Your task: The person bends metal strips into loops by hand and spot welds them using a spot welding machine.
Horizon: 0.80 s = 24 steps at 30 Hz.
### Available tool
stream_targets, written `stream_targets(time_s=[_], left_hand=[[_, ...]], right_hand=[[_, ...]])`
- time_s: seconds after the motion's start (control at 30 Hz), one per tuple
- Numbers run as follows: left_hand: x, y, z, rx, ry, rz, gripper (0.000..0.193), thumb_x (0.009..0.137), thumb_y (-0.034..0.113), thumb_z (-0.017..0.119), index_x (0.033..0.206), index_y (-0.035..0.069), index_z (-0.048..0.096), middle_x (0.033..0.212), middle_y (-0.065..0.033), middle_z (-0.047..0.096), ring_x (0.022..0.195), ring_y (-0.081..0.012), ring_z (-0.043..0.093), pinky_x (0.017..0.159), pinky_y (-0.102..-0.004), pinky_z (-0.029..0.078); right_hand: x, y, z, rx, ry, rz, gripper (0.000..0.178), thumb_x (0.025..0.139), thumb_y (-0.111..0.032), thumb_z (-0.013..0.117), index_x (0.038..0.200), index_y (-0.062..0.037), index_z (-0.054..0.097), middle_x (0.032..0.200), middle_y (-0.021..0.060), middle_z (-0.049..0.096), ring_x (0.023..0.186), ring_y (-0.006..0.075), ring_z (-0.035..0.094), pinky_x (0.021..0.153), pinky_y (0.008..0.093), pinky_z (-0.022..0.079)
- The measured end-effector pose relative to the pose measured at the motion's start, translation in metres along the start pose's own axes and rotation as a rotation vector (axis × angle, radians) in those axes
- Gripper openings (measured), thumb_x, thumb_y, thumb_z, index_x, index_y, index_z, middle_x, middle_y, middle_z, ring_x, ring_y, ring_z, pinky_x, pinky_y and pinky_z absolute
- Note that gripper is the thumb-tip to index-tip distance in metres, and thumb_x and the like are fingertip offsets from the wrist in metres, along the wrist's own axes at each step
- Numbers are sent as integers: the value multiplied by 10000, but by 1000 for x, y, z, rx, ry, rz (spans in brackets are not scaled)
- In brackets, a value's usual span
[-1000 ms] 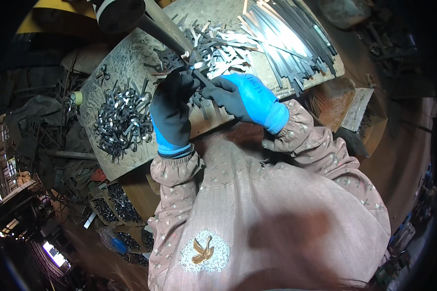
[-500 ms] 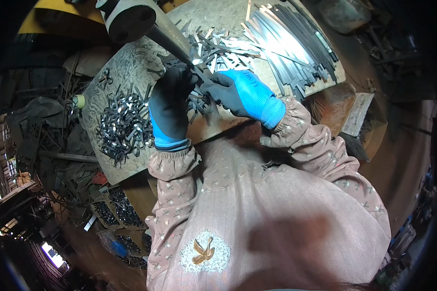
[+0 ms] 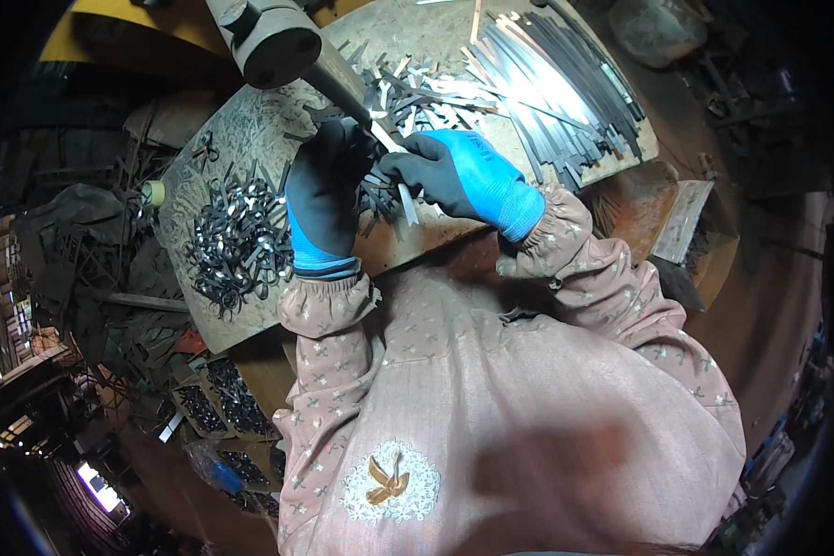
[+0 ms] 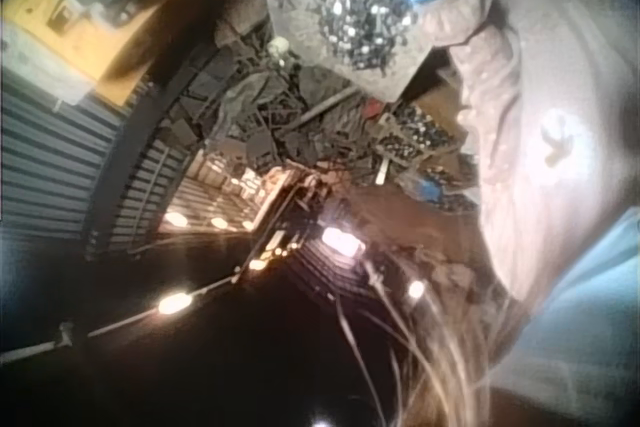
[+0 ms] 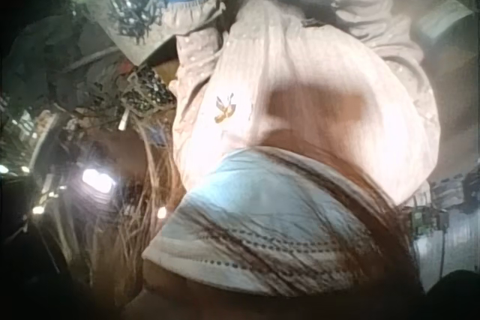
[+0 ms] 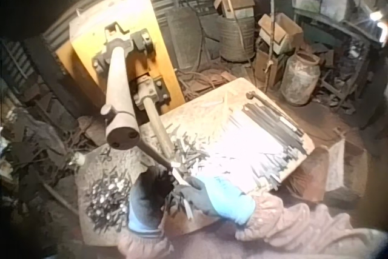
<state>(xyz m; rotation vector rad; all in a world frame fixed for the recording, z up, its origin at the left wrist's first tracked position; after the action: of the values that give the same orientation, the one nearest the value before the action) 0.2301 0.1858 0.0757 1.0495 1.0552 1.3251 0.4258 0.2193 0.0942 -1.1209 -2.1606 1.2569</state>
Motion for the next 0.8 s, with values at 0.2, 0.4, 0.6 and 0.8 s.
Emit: stream_targets(time_s=[0.2, 0.4, 0.6, 0.8], left_hand=[[-1, 23, 10, 883, 29, 305, 263, 870, 29, 560, 1113, 34, 660, 919, -106, 666, 830, -209, 681, 687, -319, 524], [-10, 26, 12, 1252, 23, 367, 306, 796, -37, 571, 1038, 76, 719, 777, -84, 638, 661, -192, 684, 544, -326, 494], [-22, 23, 10, 1255, 15, 368, 267, 754, 26, 646, 1005, 85, 716, 822, -106, 639, 710, -261, 657, 589, -357, 512], [-27, 11, 22, 1057, 33, 413, 291, 699, 50, 692, 990, 56, 694, 897, -148, 656, 812, -341, 641, 673, -390, 527]], right_hand=[[-11, -7, -2, 233, -146, 317, 287, 964, -192, 535, 1202, -99, 667, 865, 53, 646, 730, 116, 580, 598, 262, 478], [-37, 7, -1, 164, 57, -64, 345, 941, -336, 623, 1168, -80, 669, 856, 125, 684, 744, 250, 650, 710, 360, 522], [-47, 12, -15, -128, 450, -323, 436, 820, -130, 737, 1248, -142, 654, 1100, 105, 669, 931, 277, 640, 814, 381, 531], [-42, 10, 0, -741, 554, -908, 396, 741, -215, 739, 1135, -228, 708, 1214, -17, 620, 1096, 217, 557, 915, 424, 487]])
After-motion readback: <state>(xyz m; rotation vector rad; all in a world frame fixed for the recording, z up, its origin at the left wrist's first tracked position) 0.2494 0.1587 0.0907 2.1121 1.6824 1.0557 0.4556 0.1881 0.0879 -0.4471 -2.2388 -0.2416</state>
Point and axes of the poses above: each hand's wrist, its own x-axis towards the middle knuckle, its own z-axis out of the palm, y = z × x, the point moved 1 cm from there along x, towards the middle knuckle
